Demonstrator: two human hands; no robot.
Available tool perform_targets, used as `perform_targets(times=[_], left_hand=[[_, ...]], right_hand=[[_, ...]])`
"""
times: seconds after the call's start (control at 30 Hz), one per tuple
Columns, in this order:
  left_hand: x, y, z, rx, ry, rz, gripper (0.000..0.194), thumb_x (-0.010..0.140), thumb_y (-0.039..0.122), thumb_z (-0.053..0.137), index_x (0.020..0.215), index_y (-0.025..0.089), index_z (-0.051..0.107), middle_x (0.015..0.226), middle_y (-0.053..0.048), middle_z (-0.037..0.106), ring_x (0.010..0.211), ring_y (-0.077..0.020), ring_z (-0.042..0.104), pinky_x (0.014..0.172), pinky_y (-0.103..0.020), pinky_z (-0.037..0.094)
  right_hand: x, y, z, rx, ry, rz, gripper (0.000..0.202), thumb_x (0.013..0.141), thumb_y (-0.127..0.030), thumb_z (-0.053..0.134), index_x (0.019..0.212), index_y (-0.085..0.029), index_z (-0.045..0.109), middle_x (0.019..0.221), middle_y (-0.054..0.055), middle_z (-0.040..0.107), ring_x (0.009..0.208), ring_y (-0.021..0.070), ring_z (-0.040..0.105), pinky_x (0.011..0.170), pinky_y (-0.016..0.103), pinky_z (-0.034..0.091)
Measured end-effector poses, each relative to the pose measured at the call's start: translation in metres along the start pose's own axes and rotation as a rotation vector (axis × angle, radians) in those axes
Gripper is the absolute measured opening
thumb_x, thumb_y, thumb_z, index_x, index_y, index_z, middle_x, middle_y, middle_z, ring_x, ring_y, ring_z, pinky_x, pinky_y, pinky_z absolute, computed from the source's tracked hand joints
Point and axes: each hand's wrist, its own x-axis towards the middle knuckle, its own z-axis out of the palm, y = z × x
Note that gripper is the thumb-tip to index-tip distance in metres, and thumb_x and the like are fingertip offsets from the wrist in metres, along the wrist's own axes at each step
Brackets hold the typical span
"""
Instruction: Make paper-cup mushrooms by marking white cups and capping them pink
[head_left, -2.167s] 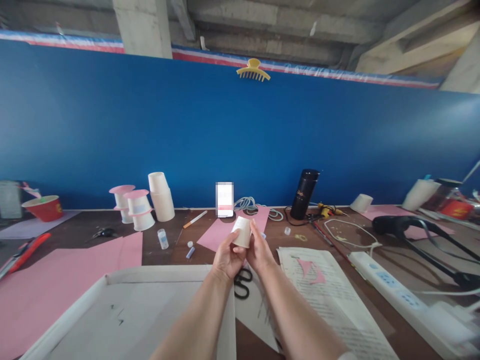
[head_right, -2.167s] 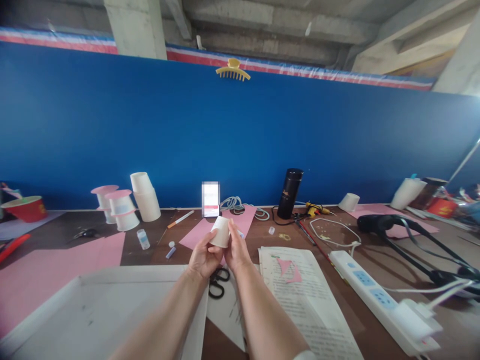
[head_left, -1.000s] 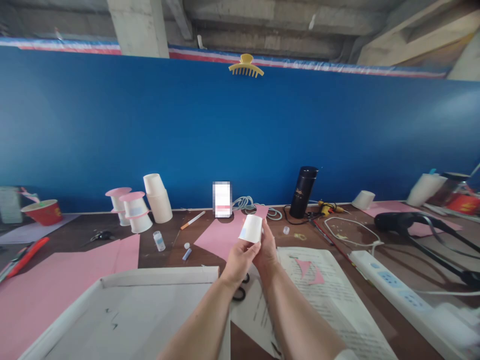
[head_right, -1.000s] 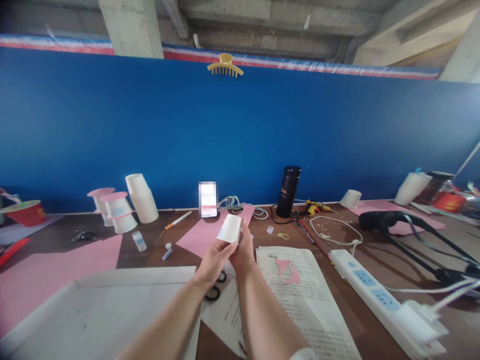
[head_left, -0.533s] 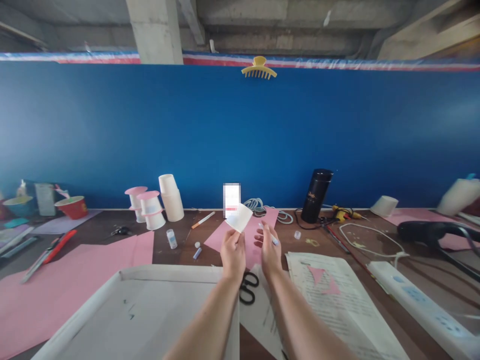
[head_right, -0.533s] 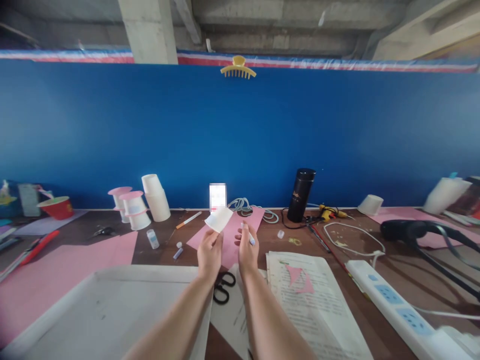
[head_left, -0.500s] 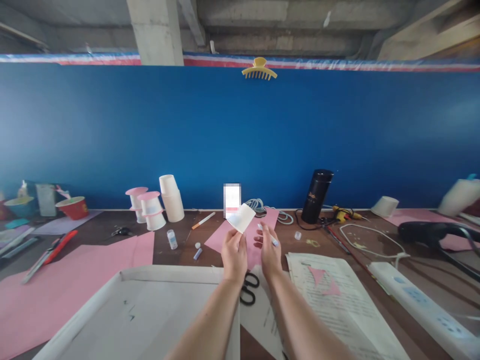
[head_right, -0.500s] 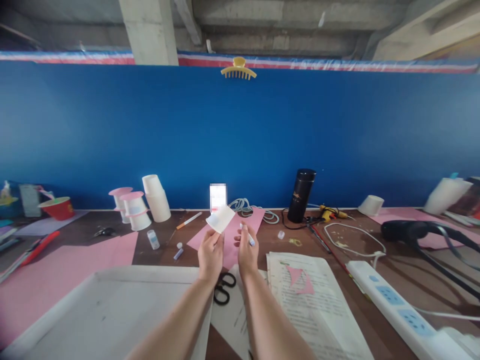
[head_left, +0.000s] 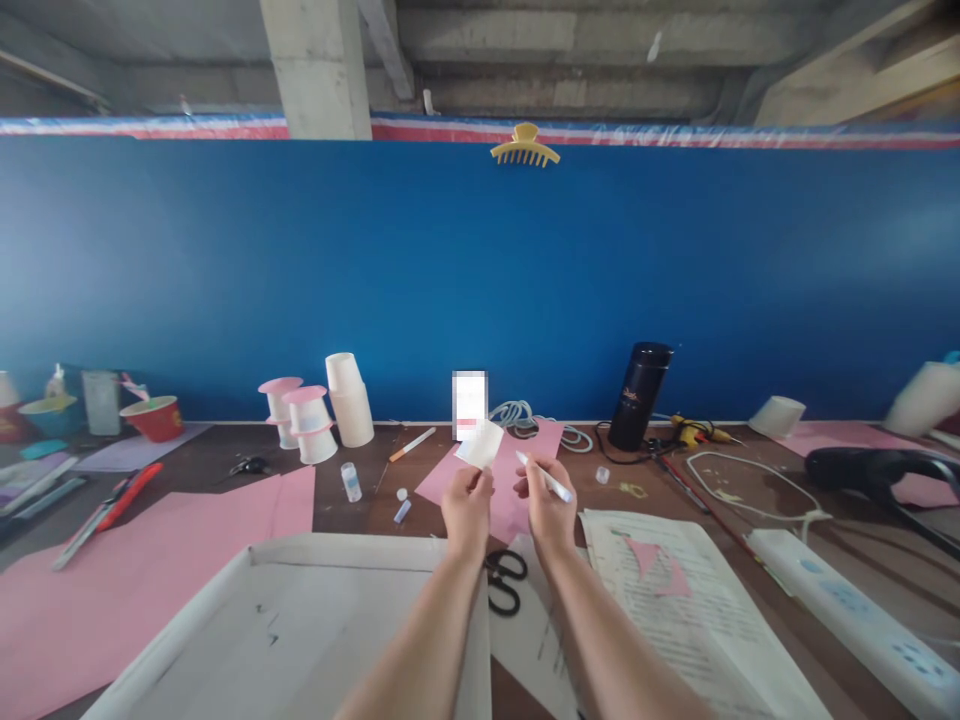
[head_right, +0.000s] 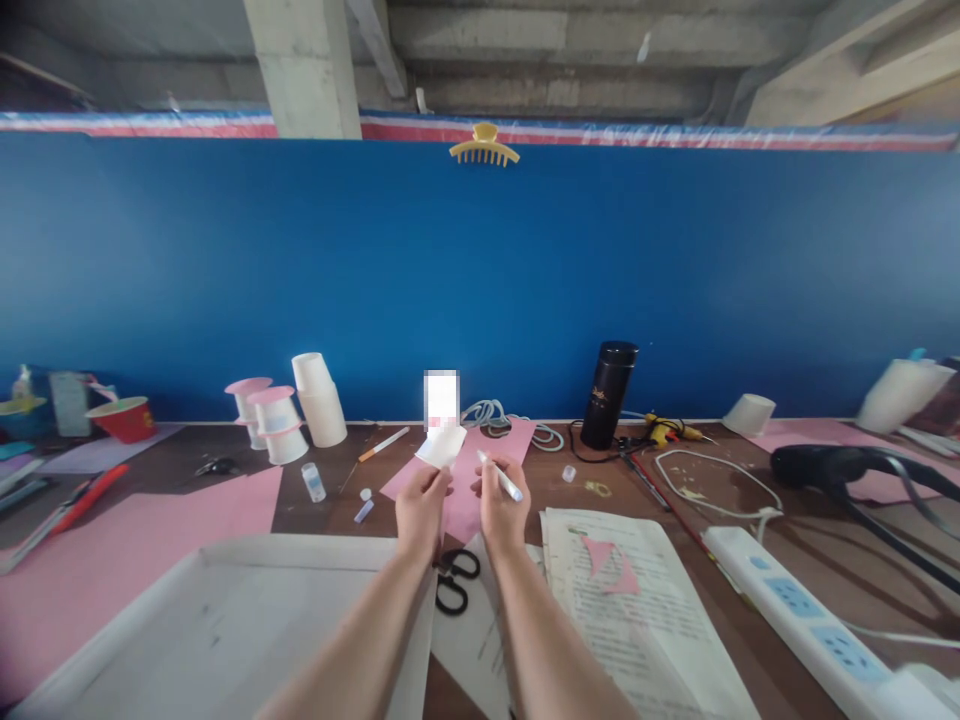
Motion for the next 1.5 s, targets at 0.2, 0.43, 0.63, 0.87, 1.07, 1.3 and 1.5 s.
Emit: perform_targets(times=[0.2,0.43,0.63,0.87,1.07,1.3,1.5], left_hand=[[0.008,-0.007,-0.002,-0.099,-0.084,-0.137,0.018,0.068,0.030,0.068,0.070,0.012,0.068,0.064,-0.004,0.062,0.062,-0.0135,0.056,0.064,-0.025,0.045],[0.000,0.004,0.002,-0.112,-0.188,-0.149,0.025,0.065,0.034,0.068,0.073,0.010,0.071,0.059,-0.002,0.060,0.058,-0.0118,0.052,0.057,-0.022,0.041],[-0.001,-0.002,0.004,-0.034,-0.204,-0.063,0.031,0.066,0.036,0.067,0.086,0.014,0.074,0.062,0.000,0.061,0.057,-0.0096,0.049,0.055,-0.020,0.036],[0.000,-0.006,0.002,0.062,-0.160,-0.026,0.028,0.065,0.036,0.066,0.080,0.014,0.075,0.061,-0.001,0.064,0.062,-0.0136,0.055,0.058,-0.021,0.040],[-0.004,-0.001,0.002,0.168,-0.171,-0.001,0.028,0.069,0.036,0.064,0.081,0.014,0.075,0.064,0.000,0.065,0.063,-0.0135,0.055,0.058,-0.020,0.040],[-0.003,-0.004,0.001,0.195,-0.153,0.016,0.024,0.069,0.036,0.062,0.072,0.015,0.072,0.063,0.001,0.063,0.062,-0.0122,0.052,0.057,-0.020,0.038],[-0.003,-0.004,0.001,0.199,-0.152,0.015,0.023,0.070,0.034,0.060,0.072,0.015,0.071,0.060,0.002,0.060,0.060,-0.0120,0.051,0.057,-0.020,0.037]], right_hand=[[-0.011,-0.009,0.002,-0.073,-0.133,-0.153,0.017,0.079,-0.035,0.061,0.084,-0.019,0.061,0.059,-0.002,0.063,0.052,0.0124,0.059,0.055,0.024,0.049],[-0.013,-0.004,0.003,-0.206,-0.189,-0.336,0.018,0.082,-0.034,0.059,0.087,-0.019,0.066,0.085,0.005,0.070,0.073,0.0161,0.065,0.066,0.025,0.053],[-0.011,-0.001,0.002,-0.234,-0.189,-0.350,0.016,0.082,-0.034,0.059,0.087,-0.019,0.065,0.082,0.003,0.069,0.070,0.0152,0.065,0.065,0.025,0.052],[-0.011,-0.001,0.002,-0.254,-0.186,-0.317,0.019,0.082,-0.036,0.059,0.087,-0.018,0.063,0.077,0.004,0.069,0.067,0.0154,0.065,0.063,0.025,0.052],[-0.011,0.000,0.002,-0.280,-0.166,-0.334,0.020,0.081,-0.037,0.058,0.086,-0.018,0.063,0.076,0.004,0.069,0.067,0.0157,0.065,0.062,0.025,0.052],[-0.011,-0.002,0.000,-0.346,-0.141,-0.376,0.018,0.082,-0.036,0.058,0.085,-0.019,0.063,0.077,0.003,0.069,0.068,0.0157,0.065,0.063,0.024,0.052],[-0.011,-0.003,0.000,-0.362,-0.176,-0.375,0.018,0.082,-0.036,0.058,0.083,-0.019,0.063,0.075,0.004,0.069,0.066,0.0160,0.065,0.063,0.025,0.051]])
